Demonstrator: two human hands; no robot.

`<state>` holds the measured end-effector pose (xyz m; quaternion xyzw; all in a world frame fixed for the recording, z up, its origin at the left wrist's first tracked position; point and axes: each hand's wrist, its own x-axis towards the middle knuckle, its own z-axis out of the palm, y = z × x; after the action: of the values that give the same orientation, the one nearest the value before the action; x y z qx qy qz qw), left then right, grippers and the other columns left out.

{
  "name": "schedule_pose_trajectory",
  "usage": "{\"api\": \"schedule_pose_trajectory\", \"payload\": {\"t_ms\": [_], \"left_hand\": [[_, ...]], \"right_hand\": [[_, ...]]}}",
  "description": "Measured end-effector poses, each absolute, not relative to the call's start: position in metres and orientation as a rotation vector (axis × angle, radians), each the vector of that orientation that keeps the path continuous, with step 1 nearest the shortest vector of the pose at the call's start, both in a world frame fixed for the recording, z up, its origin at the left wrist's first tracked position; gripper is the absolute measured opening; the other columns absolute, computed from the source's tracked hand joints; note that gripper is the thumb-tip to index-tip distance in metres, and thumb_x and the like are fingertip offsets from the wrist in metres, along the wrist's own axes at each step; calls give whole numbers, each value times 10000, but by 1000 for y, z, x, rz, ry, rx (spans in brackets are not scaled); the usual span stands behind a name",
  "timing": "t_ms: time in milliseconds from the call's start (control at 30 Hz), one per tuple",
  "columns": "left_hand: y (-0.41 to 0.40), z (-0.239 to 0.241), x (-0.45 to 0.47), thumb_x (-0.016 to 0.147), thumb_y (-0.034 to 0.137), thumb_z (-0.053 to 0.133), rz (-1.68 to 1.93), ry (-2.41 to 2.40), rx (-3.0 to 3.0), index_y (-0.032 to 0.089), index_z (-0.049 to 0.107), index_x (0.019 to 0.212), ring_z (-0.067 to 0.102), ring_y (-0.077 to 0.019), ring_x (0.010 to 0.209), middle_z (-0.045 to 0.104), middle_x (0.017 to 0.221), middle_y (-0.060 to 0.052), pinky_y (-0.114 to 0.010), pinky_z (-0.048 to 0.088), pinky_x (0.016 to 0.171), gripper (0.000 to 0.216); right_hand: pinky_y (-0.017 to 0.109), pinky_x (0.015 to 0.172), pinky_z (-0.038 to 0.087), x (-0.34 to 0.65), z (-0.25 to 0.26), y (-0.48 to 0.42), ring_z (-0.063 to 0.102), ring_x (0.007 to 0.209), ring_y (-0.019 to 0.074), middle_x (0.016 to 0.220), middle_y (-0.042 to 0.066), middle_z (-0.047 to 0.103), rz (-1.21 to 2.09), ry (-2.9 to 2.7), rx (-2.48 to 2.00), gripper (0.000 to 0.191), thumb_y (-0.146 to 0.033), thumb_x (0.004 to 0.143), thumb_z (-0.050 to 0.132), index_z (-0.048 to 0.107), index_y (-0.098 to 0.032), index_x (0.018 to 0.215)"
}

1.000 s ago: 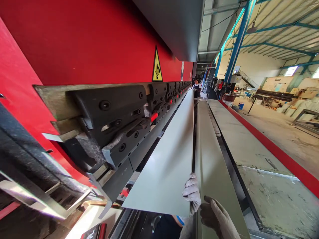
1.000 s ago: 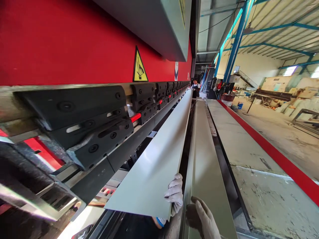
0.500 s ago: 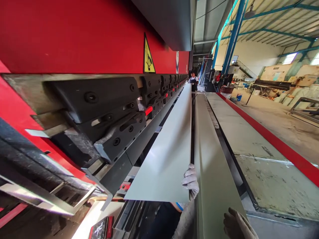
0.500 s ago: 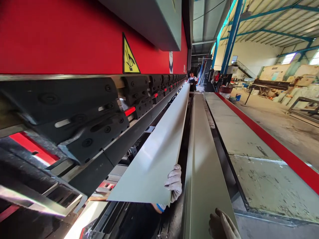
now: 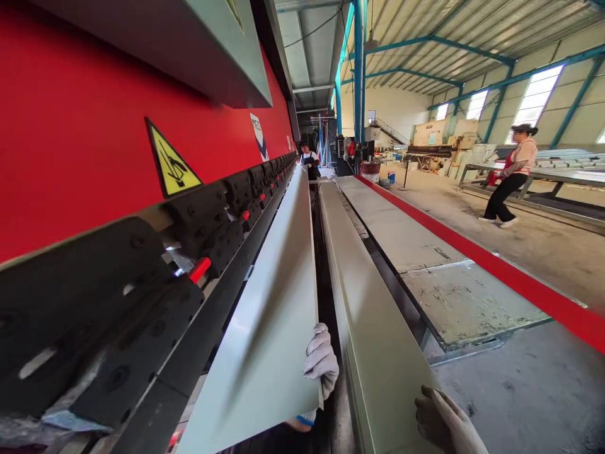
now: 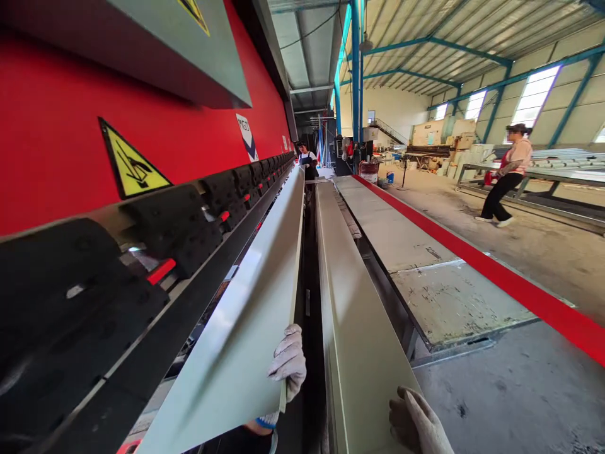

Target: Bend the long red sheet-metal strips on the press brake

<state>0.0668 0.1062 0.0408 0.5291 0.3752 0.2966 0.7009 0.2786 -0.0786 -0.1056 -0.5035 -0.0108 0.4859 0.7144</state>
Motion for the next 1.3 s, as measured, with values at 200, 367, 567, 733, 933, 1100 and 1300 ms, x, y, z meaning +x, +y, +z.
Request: {"api": "schedule_pose_trajectory", "payload": {"t_ms": [200, 367, 567, 733, 933, 1100, 1300], "left_hand": [[102, 42, 60, 999, 407, 667, 675, 845, 1157, 204, 649, 1322, 685, -241, 1114, 667, 1336, -112, -452, 615, 936, 382], [98, 48, 56, 1002, 407, 662, 676, 823, 1122, 209, 650, 1323, 680, -243, 1128, 661, 1352, -114, -459, 611, 951, 378], [96, 57, 53, 1005, 406, 657, 710, 736, 1042, 226, 655, 1320, 673, -244, 1147, 654, 1371, -114, -459, 604, 968, 363], [96, 58, 57, 1005, 405, 658, 720, 584, 936, 219, 656, 1314, 680, -238, 1122, 663, 1350, -113, -449, 612, 947, 361], [99, 56, 63, 1001, 404, 665, 768, 347, 755, 203, 654, 1310, 690, -231, 1087, 674, 1315, -109, -435, 622, 914, 368], [102, 55, 60, 990, 403, 682, 842, 196, 608, 177, 637, 1331, 692, -244, 1092, 673, 1310, -111, -457, 623, 913, 412], [115, 64, 56, 995, 399, 677, 895, 128, 491, 180, 647, 1311, 696, -231, 1064, 682, 1288, -107, -437, 628, 894, 386]], "right_hand": [[254, 413, 369, 277, -104, -80, 455, 406, 121, 536, -67, 448, 1128, -57, -983, 459, -525, 566, 949, 607, -253, 704], [224, 415, 327, 277, -98, -85, 450, 410, 101, 546, -78, 446, 1123, -61, -984, 500, -550, 551, 964, 627, -242, 756], [232, 428, 306, 286, -97, -87, 464, 413, 116, 517, -75, 450, 1203, -44, -950, 551, -529, 428, 1000, 663, -232, 747], [219, 441, 304, 291, -102, -88, 483, 419, 114, 516, -70, 475, 1180, -12, -970, 561, -541, 443, 988, 651, -232, 768], [214, 437, 288, 290, -113, -85, 420, 380, 95, 478, -99, 395, 1228, -68, -943, 537, -579, 529, 956, 585, -238, 716], [188, 479, 307, 281, -119, -91, 489, 462, 76, 565, -88, 488, 1139, -98, -873, 557, -583, 615, 957, 647, -218, 900], [206, 469, 270, 291, -128, -92, 445, 434, 84, 508, -99, 420, 1240, -130, -881, 590, -612, 535, 983, 643, -223, 820]]}}
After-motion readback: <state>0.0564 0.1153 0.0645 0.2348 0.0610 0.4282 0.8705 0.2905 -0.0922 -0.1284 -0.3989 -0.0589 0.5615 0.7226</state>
